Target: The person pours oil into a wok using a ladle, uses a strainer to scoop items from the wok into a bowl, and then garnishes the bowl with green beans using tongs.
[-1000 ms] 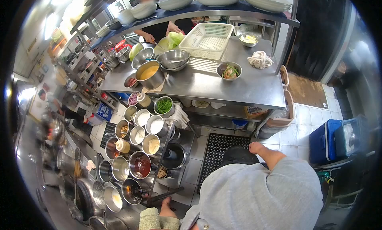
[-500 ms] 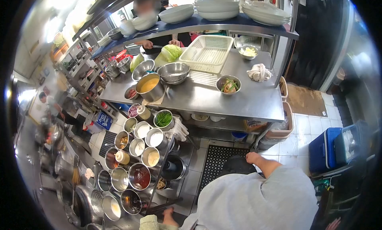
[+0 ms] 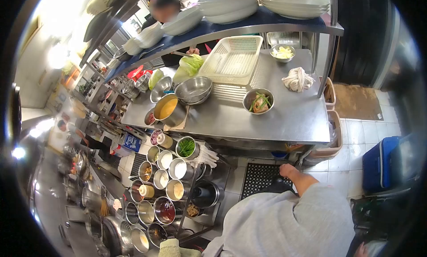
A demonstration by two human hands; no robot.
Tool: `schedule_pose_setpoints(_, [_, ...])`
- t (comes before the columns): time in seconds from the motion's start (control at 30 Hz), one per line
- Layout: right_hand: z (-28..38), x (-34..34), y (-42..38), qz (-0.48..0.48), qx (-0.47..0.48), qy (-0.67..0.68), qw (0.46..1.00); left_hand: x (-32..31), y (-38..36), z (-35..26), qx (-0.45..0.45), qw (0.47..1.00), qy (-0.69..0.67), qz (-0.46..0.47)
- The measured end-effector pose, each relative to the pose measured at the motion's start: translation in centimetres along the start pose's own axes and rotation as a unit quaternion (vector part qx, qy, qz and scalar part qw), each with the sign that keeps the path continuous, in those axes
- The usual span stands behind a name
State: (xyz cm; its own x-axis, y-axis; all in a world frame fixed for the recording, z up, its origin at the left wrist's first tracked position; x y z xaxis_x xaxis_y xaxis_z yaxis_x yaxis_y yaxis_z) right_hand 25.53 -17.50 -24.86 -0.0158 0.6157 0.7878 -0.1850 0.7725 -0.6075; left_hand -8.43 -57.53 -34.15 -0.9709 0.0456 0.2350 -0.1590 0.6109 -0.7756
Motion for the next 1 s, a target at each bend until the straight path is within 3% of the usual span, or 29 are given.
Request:
schedule_pose_setpoints(0.1, [-0.2,0.4,2.3,-0.048,0.022,0.003,0.999,2.1,-0.5,-0.2,0.05,0.996,-0.071,-0.025])
schedule_pose_setpoints(0.13, [-0.2,0.8,2.2,0.004,0.015,0.044,0.999,3.0,-0.5,-0.9,0.055,0.994,-0.088,-0.032])
schedule_pose_setpoints(0.17, [0.3,2.1,1.9,0.004,0.03,0.075,0.997,3.9,-0.3,-1.8,0.054,0.993,-0.101,-0.039])
schedule_pose_setpoints(0.2, [1.0,4.1,0.9,0.005,0.043,0.106,0.993,5.0,0.3,-4.3,-0.006,0.998,-0.049,-0.035])
schedule_pose_setpoints(0.33, [2.6,10.5,-1.9,-0.01,0.089,0.213,0.973,3.2,4.4,-10.9,0.0,0.989,-0.123,-0.082])
schedule_pose_setpoints(0.37, [3.1,11.5,-2.1,-0.019,0.105,0.233,0.967,3.6,7.0,-14.5,-0.11,0.983,0.127,-0.078])
schedule_pose_setpoints(0.4, [3.5,12.4,-2.2,-0.028,0.121,0.253,0.96,2.8,8.2,-18.0,-0.211,0.903,0.367,-0.066])
schedule_pose_setpoints(0.47, [4.2,14.3,-3.0,-0.027,0.136,0.296,0.945,4.9,9.6,-18.4,-0.036,0.958,0.225,-0.172])
schedule_pose_setpoints(0.57, [4.4,16.6,-4.9,-0.011,0.133,0.357,0.925,3.4,12.1,-22.6,-0.135,0.973,0.161,-0.094])
schedule_pose_setpoints(0.67, [4.3,18.4,-6.2,-0.009,0.131,0.402,0.906,0.1,11.1,-31.2,-0.253,0.929,0.264,0.058])
schedule_pose_setpoints(0.8, [4.8,19.7,-6.1,-0.019,0.151,0.454,0.878,-4.3,6.2,-45.9,-0.378,0.912,0.138,0.073])
schedule_pose_setpoints(0.87, [6.5,22.1,-6.8,-0.049,0.19,0.433,0.879,-5.6,2.0,-54.3,-0.506,0.85,0.133,0.062])
schedule_pose_setpoints(0.97, [9.6,26.4,-7.8,-0.124,0.237,0.378,0.886,-5.8,-4.3,-62.6,-0.715,0.657,0.241,-0.018])
schedule_pose_setpoints(1.0, [10.3,27.0,-7.5,-0.137,0.227,0.347,0.899,-6.0,-4.3,-63.6,-0.728,0.642,0.241,0.011])
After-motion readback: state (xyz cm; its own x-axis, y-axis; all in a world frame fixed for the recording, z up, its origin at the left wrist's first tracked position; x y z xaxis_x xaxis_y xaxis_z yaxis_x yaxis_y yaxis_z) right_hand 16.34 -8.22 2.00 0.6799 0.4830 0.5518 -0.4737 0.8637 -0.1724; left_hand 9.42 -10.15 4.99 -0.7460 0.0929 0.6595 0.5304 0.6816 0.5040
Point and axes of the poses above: each hand's wrist, its own y-axis towards the middle knuckle, its own x-axis out of the back of the hand, z = x × y, the point moved 10 cm from there along y, towards the middle knuckle, and after that the axes turned 14 degrees about -x, right-handed, at the moved point
